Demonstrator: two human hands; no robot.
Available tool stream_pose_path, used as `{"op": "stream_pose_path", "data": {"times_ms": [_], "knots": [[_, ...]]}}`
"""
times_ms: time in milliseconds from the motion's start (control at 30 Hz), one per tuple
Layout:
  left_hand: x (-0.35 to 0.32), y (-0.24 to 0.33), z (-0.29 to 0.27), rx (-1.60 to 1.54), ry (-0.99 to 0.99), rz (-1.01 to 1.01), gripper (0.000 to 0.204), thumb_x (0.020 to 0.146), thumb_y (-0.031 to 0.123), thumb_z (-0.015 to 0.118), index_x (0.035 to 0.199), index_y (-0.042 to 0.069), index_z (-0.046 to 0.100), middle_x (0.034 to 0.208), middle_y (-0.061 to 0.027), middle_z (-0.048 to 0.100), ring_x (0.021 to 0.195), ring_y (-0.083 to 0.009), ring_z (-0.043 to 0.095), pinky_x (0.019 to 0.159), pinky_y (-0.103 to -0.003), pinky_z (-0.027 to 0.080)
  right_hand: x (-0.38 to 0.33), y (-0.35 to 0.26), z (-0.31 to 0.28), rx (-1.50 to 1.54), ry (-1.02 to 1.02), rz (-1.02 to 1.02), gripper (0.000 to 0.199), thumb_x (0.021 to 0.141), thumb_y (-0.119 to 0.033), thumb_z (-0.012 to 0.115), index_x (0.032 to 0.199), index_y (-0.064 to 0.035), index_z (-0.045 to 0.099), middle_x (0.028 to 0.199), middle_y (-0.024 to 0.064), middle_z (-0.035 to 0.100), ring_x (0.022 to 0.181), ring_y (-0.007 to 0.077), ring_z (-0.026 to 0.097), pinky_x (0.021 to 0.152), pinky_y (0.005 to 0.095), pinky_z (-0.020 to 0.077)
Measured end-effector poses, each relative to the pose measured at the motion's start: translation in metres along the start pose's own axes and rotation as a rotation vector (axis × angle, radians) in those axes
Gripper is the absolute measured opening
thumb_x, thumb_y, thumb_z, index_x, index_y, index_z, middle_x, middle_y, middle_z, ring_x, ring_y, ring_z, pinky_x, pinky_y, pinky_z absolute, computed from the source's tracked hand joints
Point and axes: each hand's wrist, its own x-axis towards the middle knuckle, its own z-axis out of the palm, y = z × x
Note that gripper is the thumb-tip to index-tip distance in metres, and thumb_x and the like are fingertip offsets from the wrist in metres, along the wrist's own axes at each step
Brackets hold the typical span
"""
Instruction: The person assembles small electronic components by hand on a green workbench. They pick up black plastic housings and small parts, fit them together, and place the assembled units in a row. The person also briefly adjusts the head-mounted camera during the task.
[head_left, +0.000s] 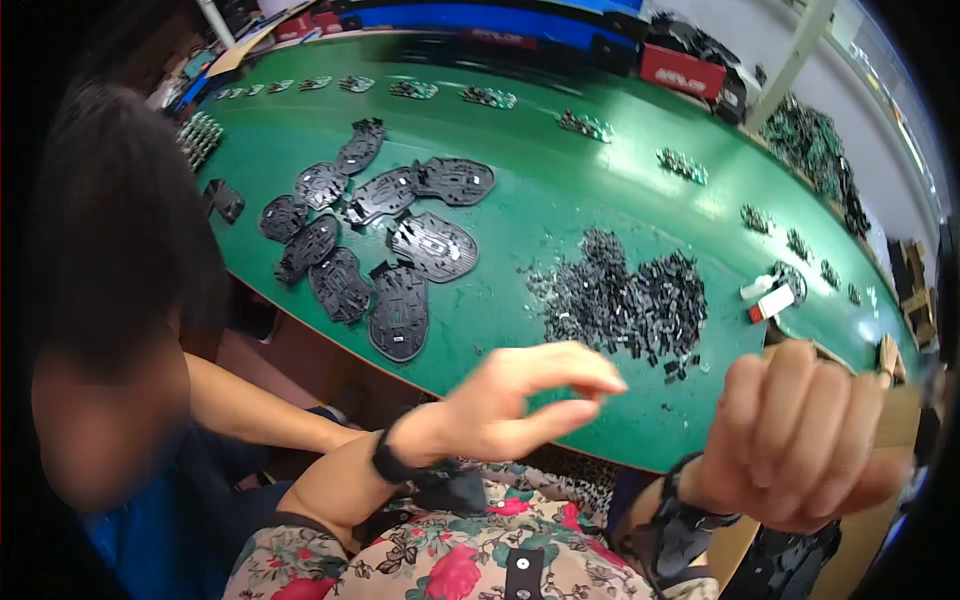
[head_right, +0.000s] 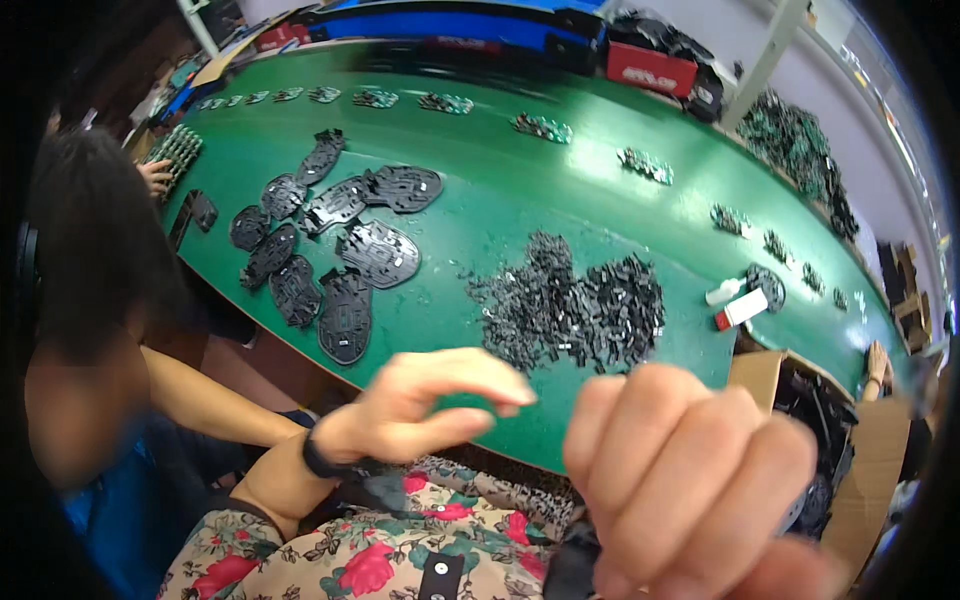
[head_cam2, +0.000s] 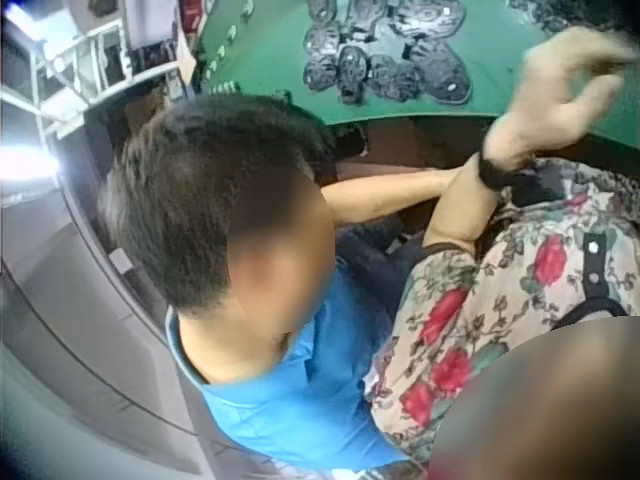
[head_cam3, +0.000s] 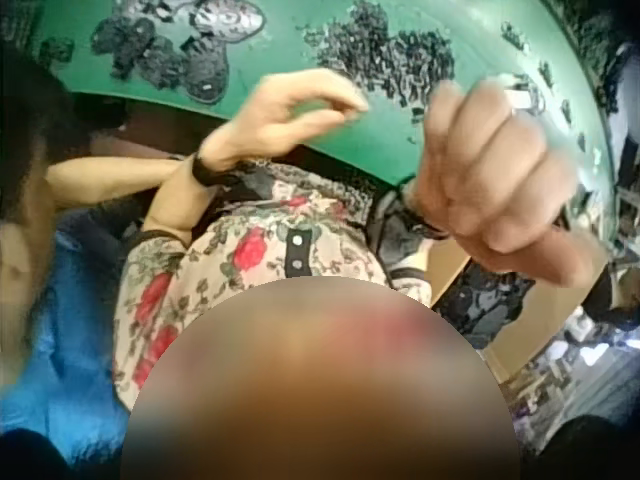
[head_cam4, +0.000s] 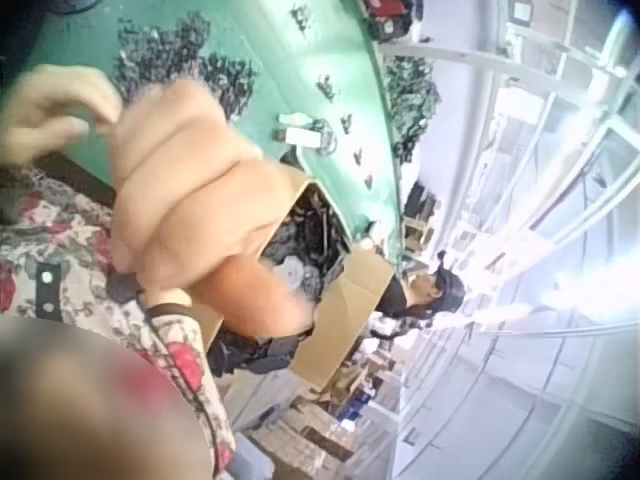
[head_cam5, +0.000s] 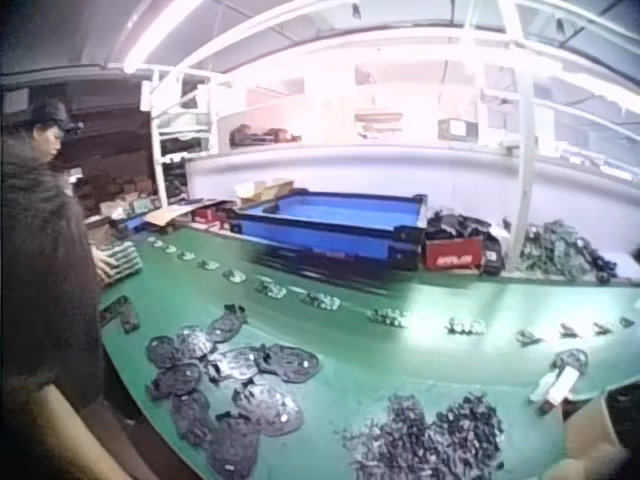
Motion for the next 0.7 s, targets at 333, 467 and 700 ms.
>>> {"op": "stream_pose_path", "data": {"times_ms": [333, 467, 700], "knots": [[-0.099, 0.075, -0.073, -0.273, 0.068, -0.129, 0.031, 0.088, 0.017, 0.062, 0.106, -0.008, 0.060, 0.097, -0.0213, 0.066, 0.087, -0.0311, 0.064, 0.084, -0.049, 0.048, -0.235, -0.015, 0.021, -0.528, 1.078, 1.055, 0.018, 0.092, -0.013, 0.060, 0.082, 0.0022, 0.062, 0.075, 0.0087, 0.066, 0.065, 0.0121, 0.059, 0.061, 0.0246, 0.0472], [-0.089, 0.073, -0.079, -0.323, 0.011, -0.105, 0.031, 0.090, 0.016, 0.061, 0.108, -0.009, 0.060, 0.096, -0.0223, 0.065, 0.085, -0.0324, 0.062, 0.087, -0.058, 0.045, -0.333, -0.025, 0.048, -1.200, 1.130, 1.416, 0.011, 0.087, -0.011, 0.064, 0.086, 0.0006, 0.063, 0.080, 0.0106, 0.067, 0.069, 0.0156, 0.061, 0.065, 0.0289, 0.0480], [-0.043, 0.089, -0.078, 0.182, -0.100, -0.138, 0.025, 0.083, 0.021, 0.071, 0.090, -0.003, 0.069, 0.079, -0.0139, 0.068, 0.067, -0.0232, 0.063, 0.064, -0.034, 0.050, -0.503, -0.055, 0.094, -1.180, 0.721, 2.062, 0.028, 0.083, -0.015, 0.065, 0.104, 0.0011, 0.056, 0.099, 0.0207, 0.064, 0.087, 0.0313, 0.062, 0.076, 0.0378, 0.0485]]}}
